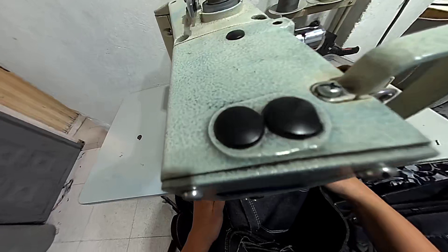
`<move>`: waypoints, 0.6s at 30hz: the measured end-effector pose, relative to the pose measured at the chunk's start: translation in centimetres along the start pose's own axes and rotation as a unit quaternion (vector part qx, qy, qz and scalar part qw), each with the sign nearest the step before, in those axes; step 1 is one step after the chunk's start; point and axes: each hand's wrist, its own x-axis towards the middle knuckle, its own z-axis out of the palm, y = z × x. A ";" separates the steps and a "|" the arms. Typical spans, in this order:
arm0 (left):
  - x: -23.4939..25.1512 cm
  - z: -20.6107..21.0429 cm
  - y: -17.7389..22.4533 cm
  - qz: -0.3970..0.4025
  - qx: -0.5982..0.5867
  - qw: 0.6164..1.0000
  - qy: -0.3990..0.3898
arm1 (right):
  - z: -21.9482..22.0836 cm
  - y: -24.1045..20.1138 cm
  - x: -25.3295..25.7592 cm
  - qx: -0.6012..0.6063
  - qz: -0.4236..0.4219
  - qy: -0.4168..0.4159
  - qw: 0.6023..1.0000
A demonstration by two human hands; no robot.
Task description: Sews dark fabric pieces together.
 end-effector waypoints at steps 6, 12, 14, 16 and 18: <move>0.0 -0.3 0.4 -0.001 0.015 1.000 -0.009 | -0.1 -0.2 -0.3 0.018 -0.026 -0.001 0.999; 0.3 -1.7 0.0 -0.001 0.035 0.999 -0.030 | -0.4 0.6 0.5 -0.054 -0.059 -0.021 0.997; 0.6 -2.1 0.2 0.003 0.059 0.997 -0.042 | -0.5 0.7 0.5 -0.083 -0.046 -0.020 0.995; 0.8 -2.8 1.5 -0.058 0.078 0.993 -0.072 | -0.7 0.7 0.0 -0.096 -0.033 -0.039 0.994; 1.0 -3.5 3.5 -0.175 0.055 0.975 -0.125 | -1.4 0.3 -0.4 -0.097 -0.046 -0.099 0.989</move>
